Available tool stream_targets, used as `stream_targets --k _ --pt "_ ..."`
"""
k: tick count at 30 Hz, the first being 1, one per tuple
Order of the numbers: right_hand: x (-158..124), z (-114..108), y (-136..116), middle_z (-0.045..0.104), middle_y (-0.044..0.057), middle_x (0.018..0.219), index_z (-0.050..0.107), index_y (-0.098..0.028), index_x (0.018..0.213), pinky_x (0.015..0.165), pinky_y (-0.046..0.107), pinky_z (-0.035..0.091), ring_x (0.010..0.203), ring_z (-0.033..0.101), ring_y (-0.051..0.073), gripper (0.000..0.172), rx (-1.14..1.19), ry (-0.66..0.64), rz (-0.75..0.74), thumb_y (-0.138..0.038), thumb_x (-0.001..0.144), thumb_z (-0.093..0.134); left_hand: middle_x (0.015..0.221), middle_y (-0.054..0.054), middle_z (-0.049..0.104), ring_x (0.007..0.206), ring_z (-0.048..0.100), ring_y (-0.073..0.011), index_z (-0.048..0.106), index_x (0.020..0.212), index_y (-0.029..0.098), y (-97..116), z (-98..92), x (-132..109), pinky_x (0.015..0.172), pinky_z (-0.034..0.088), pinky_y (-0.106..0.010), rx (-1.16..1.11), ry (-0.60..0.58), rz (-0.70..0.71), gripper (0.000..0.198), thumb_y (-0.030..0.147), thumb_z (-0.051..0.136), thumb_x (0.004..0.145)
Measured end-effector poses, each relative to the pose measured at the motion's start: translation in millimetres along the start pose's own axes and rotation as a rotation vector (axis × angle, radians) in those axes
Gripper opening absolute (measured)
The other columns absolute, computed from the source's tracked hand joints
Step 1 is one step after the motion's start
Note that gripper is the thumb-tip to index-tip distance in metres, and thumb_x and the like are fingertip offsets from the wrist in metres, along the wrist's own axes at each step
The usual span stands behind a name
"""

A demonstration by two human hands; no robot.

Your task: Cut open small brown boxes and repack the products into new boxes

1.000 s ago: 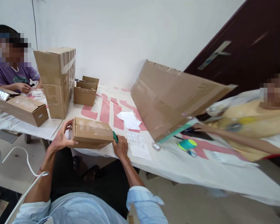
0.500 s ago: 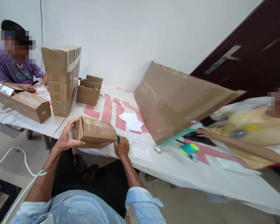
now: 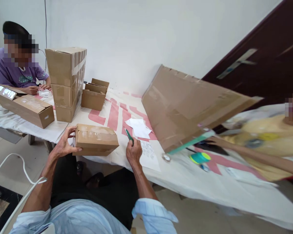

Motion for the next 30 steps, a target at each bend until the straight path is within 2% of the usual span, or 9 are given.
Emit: stream_targets --k 2,4,6,9,13,18,25,30 --pt "16 -19 -28 0.077 0.016 0.106 0.078 -0.018 0.111 0.092 0.046 0.055 0.102 0.069 0.032 0.045 0.127 0.029 -0.034 -0.043 0.096 0.044 0.147 -0.013 0.054 0.139 0.056 -0.0367 0.045 0.144 0.026 0 -0.2 0 0.112 0.052 -0.052 0.000 -0.008 -0.005 0.094 0.033 0.096 0.066" --pt "30 -35 -63 0.079 0.011 0.101 0.079 -0.018 0.109 0.088 0.043 0.057 0.096 0.070 0.029 0.042 0.267 -0.037 -0.074 -0.049 0.096 0.054 0.144 -0.011 0.054 0.138 0.056 -0.0359 0.045 0.143 0.026 0 0.2 0 0.112 0.051 -0.052 0.027 -0.022 -0.013 0.092 0.031 0.095 0.065" --pt "39 -47 -101 0.079 0.006 0.089 0.081 -0.020 0.100 0.080 0.038 0.057 0.084 0.070 0.026 0.039 0.361 -0.177 -0.122 -0.053 0.094 0.062 0.141 -0.010 0.055 0.136 0.057 -0.0349 0.048 0.140 0.025 1 1.4 -1 0.114 0.050 -0.053 0.074 -0.045 -0.027 0.087 0.027 0.093 0.065" --pt "45 -57 -154 0.078 0.004 0.082 0.081 -0.021 0.088 0.073 0.034 0.056 0.077 0.070 0.023 0.033 0.417 -0.391 -0.250 -0.052 0.091 0.069 0.140 -0.010 0.055 0.134 0.057 -0.0346 0.051 0.136 0.025 1 3.3 -2 0.116 0.047 -0.055 0.123 -0.072 -0.039 0.082 0.025 0.092 0.065" --pt "47 -60 -202 0.080 0.004 0.083 0.082 -0.021 0.086 0.071 0.032 0.054 0.075 0.071 0.021 0.031 0.400 -0.618 -0.419 -0.048 0.093 0.069 0.143 -0.010 0.054 0.137 0.054 -0.0358 0.049 0.145 0.026 3 5.3 -3 0.116 0.048 -0.056 0.138 -0.082 -0.030 0.089 0.025 0.091 0.066" --pt "51 -59 -232 0.080 0.005 0.085 0.081 -0.021 0.087 0.072 0.031 0.053 0.074 0.071 0.020 0.025 0.387 -0.775 -0.584 -0.040 0.095 0.067 0.144 -0.010 0.053 0.136 0.054 -0.0359 0.049 0.145 0.027 2 7.2 -4 0.115 0.048 -0.057 0.134 -0.084 -0.032 0.089 0.026 0.091 0.066" --pt "56 -50 -244 0.080 0.006 0.086 0.082 -0.019 0.092 0.069 0.031 0.046 0.074 0.068 0.019 0.025 0.259 -0.830 -0.702 -0.037 0.097 0.066 0.147 -0.011 0.052 0.140 0.052 -0.0365 0.048 0.148 0.027 0 8.8 -3 0.117 0.047 -0.057 0.122 -0.095 -0.033 0.092 0.027 0.091 0.067" --pt "59 -40 -253 0.081 0.004 0.089 0.083 -0.022 0.093 0.070 0.031 0.044 0.077 0.069 0.019 0.025 0.103 -0.824 -0.801 -0.038 0.100 0.065 0.146 -0.011 0.052 0.139 0.053 -0.0365 0.048 0.148 0.028 -2 7.2 -3 0.117 0.048 -0.057 0.116 -0.087 -0.023 0.091 0.027 0.091 0.067"
Point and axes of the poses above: each hand's wrist, its own x-axis towards the middle knuckle, its own z-axis out of the palm, y = z × x, the point moved 4 cm from there along x, towards the middle knuckle
